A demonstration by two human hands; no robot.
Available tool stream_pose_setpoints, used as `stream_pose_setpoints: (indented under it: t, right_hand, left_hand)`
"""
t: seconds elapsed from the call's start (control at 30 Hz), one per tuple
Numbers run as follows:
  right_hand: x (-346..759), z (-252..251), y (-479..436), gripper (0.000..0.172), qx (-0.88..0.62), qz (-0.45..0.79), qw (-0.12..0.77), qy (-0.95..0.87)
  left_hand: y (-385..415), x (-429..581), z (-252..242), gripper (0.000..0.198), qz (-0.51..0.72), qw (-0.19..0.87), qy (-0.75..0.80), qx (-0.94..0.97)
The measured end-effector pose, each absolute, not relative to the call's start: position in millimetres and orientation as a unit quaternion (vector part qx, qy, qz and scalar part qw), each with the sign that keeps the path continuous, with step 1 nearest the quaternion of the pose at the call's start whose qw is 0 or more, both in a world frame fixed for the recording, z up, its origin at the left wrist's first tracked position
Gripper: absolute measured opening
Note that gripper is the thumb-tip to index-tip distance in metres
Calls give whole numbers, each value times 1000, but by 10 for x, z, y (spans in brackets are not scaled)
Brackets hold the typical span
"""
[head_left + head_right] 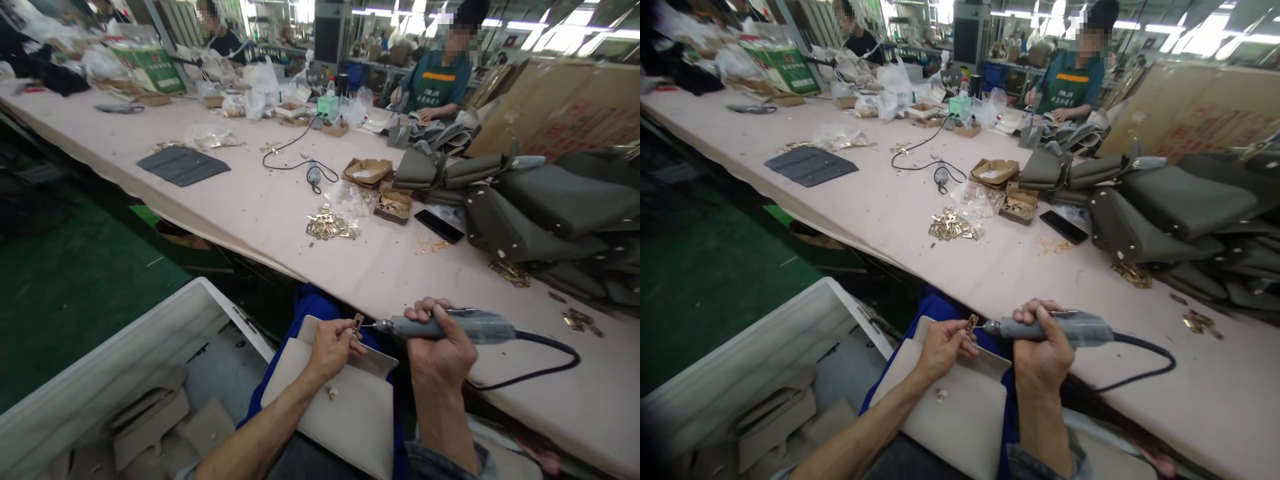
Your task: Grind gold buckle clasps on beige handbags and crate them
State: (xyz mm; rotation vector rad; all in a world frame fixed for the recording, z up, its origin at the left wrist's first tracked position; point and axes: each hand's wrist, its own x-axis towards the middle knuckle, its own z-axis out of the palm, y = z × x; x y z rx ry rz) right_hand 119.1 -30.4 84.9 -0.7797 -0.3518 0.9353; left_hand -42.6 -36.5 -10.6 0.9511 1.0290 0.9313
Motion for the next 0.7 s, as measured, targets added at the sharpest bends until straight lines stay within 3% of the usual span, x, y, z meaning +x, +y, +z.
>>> stream_pose_setpoints:
  t: [0.7]
  right_hand:
    - [768,742,-442,11,-387,354,798,-297]
  left_hand:
    - [-432,-428,-77,24,421,669,457,409]
